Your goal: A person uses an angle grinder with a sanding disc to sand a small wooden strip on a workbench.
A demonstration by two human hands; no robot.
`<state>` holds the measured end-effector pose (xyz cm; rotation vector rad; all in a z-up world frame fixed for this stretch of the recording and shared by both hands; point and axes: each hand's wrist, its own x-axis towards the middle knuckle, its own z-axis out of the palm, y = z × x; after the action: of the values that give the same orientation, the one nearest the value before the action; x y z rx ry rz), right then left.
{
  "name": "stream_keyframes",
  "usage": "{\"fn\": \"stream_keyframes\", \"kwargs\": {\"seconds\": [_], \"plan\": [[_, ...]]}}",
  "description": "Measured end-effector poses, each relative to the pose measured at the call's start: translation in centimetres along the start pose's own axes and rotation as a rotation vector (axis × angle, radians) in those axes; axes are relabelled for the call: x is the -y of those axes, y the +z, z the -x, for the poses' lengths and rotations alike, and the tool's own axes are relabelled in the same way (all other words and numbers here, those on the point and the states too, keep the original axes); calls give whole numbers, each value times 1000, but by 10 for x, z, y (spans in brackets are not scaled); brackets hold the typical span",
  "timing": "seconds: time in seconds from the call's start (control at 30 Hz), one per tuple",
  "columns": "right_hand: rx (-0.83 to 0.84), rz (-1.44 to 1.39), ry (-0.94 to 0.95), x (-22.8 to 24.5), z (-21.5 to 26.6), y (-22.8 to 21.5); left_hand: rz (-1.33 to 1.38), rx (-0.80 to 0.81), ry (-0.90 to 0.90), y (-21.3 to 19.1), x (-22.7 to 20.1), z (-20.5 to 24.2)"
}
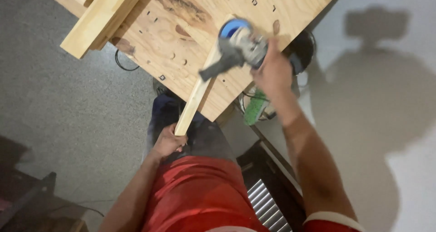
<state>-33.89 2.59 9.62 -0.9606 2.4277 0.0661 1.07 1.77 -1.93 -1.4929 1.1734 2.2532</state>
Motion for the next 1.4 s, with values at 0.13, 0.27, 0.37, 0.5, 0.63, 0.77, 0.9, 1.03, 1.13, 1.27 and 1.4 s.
{"fn": "stream_keyframes", "kwargs": {"seconds": [0.13, 0.27, 0.37, 0.5, 0.63, 0.77, 0.9, 1.03, 1.13, 1.27, 1.4], "plan": [[45, 46, -137, 21, 71, 29, 142, 86, -12, -2, 27, -20], [20, 195, -376, -12, 139, 138, 283, 151, -37, -8, 30, -22], [1, 75, -450, -22, 150, 141, 396, 240, -115, -11, 41, -12], [-127, 25, -256, -16, 127, 84, 376, 221, -100, -16, 35, -3], [-154, -48, -181, -27, 112, 68, 485, 146, 49, -16, 33, 3], [-149, 2, -216, -20, 118, 82, 350, 66, 77, -22, 23, 15], [-107, -16, -371, -2, 136, 102, 25, -28, 183, -26, 31, 19], [41, -50, -459, 18, 146, 86, -23, -109, 195, -20, 42, 12], [28, 13, -438, 4, 129, 110, 16, -122, 211, -18, 19, 28], [-46, 102, -302, 8, 76, 53, -52, -150, 198, -16, 18, 29], [-98, -96, -130, 2, 18, 15, 54, -115, 153, -14, 6, 30]]}}
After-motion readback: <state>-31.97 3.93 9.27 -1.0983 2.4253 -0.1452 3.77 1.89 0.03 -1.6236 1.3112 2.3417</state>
